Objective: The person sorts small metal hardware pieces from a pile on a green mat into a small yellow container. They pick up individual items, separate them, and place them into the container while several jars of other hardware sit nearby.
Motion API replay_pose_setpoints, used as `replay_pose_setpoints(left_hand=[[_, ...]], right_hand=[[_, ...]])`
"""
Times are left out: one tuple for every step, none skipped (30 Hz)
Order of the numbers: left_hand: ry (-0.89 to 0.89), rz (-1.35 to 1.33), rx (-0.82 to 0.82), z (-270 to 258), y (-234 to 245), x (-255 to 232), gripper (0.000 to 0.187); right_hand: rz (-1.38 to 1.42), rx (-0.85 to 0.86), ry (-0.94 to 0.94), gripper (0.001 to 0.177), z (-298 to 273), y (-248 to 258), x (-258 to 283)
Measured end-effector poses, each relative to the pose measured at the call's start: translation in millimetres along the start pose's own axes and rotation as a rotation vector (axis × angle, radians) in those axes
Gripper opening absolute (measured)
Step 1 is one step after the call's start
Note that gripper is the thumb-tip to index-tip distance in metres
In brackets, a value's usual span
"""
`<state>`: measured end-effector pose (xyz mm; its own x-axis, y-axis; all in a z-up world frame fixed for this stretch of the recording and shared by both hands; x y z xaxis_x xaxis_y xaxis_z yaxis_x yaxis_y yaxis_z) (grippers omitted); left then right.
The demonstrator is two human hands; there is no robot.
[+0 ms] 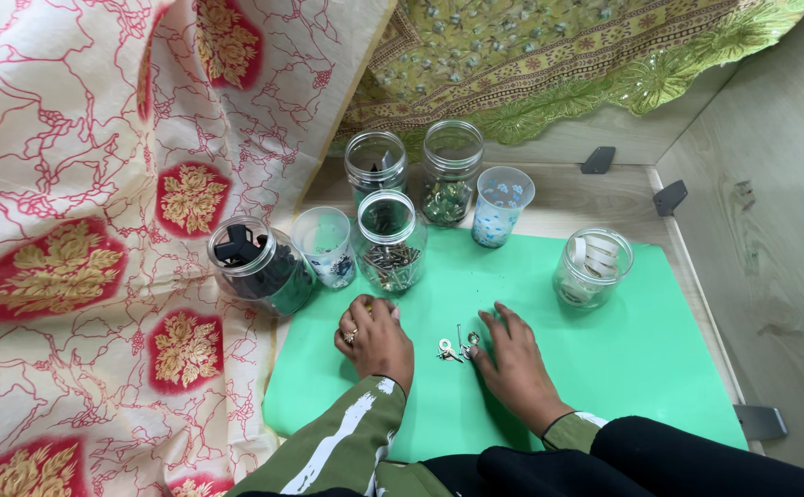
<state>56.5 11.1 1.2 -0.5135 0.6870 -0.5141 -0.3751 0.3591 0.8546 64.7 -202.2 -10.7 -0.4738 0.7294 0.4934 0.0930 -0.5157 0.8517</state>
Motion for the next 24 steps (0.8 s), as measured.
replay_pose_setpoints(left_hand=[[0.013, 0.033, -0.018, -1, 3, 4, 0.016], [0.027, 0.066, -0.036, -1, 6, 8, 0.021], [0.041, 0.102, -0.037, -2, 9, 12, 0.022], [0.055, 0.138, -0.036, -3, 11, 16, 0.024], [0.069, 0.174, -0.035, -3, 13, 19, 0.026], [0.076, 0.193, -0.041, -4, 15, 21, 0.026], [0.083, 0.212, -0.047, -4, 17, 22, 0.026], [0.090, 0.231, -0.051, -5, 19, 24, 0.027], [0.093, 0.219, -0.062, -5, 22, 24, 0.027], [0.096, 0.206, -0.074, -5, 25, 24, 0.028], [0.099, 0.194, -0.085, -5, 27, 24, 0.029], [0.116, 0.202, -0.061, -5, 28, 24, 0.028], [0.133, 0.211, -0.038, -5, 28, 24, 0.028], [0.151, 0.220, -0.013, -5, 27, 24, 0.028], [0.147, 0.215, -0.015, -5, 27, 23, 0.030], [0.145, 0.211, -0.017, -5, 27, 23, 0.031], [0.143, 0.206, -0.019, -5, 27, 23, 0.032], [0.130, 0.187, -0.035, -5, 27, 23, 0.032], [0.118, 0.168, -0.050, -7, 27, 22, 0.033], [0.102, 0.149, -0.067, -7, 27, 22, 0.033], [0.059, 0.132, -0.079, -9, 26, 20, 0.030], [0.015, 0.114, -0.090, -12, 25, 17, 0.028], [-0.030, 0.096, -0.102, -14, 24, 15, 0.026], [-0.115, 0.083, -0.054, -17, 21, 13, 0.026]], right_hand=[[-0.034, 0.049, 0.016, 0.064, -1, -3, 1], [-0.068, 0.098, 0.031, 0.066, -3, -7, 2], [-0.102, 0.146, 0.046, 0.069, -4, -11, 3], [-0.086, 0.173, 0.024, 0.070, -4, -13, 2], [-0.070, 0.201, 0.003, 0.071, -4, -14, 1], [-0.054, 0.227, -0.019, 0.071, -4, -16, 0], [-0.029, 0.224, 0.009, 0.072, -4, -16, 2], [-0.003, 0.220, 0.035, 0.072, -4, -16, 5], [0.022, 0.217, 0.062, 0.072, -4, -15, 7], [0.031, 0.225, 0.090, 0.073, -4, -15, 11], [0.040, 0.233, 0.118, 0.073, -4, -14, 15], [0.049, 0.242, 0.145, 0.074, -5, -14, 20], [0.052, 0.258, 0.165, 0.075, -6, -13, 23], [0.056, 0.276, 0.184, 0.075, -7, -12, 27], [0.059, 0.294, 0.203, 0.076, -7, -11, 31], [0.054, 0.295, 0.202, 0.076, -7, -9, 33], [0.049, 0.297, 0.202, 0.076, -5, -8, 35], [0.045, 0.299, 0.203, 0.077, -3, -8, 36], [0.027, 0.305, 0.202, 0.080, -1, -8, 37], [0.009, 0.308, 0.200, 0.083, 3, -8, 38], [-0.009, 0.311, 0.199, 0.086, 5, -9, 38], [-0.012, 0.310, 0.233, 0.082, 7, -10, 39], [-0.016, 0.308, 0.268, 0.078, 8, -12, 40], [-0.019, 0.307, 0.302, 0.074, 8, -14, 41]])
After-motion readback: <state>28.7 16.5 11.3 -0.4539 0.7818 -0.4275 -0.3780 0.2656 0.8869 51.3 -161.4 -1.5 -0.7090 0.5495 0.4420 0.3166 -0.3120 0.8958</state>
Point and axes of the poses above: each hand's wrist, its own z-axis towards the middle knuckle, its own y-axis out of the back of the hand, x = y × z, the point moved 5 cm from there along z, towards the middle knuckle, and after that the axes turned 13 degrees about y, right-handed, at the moved point
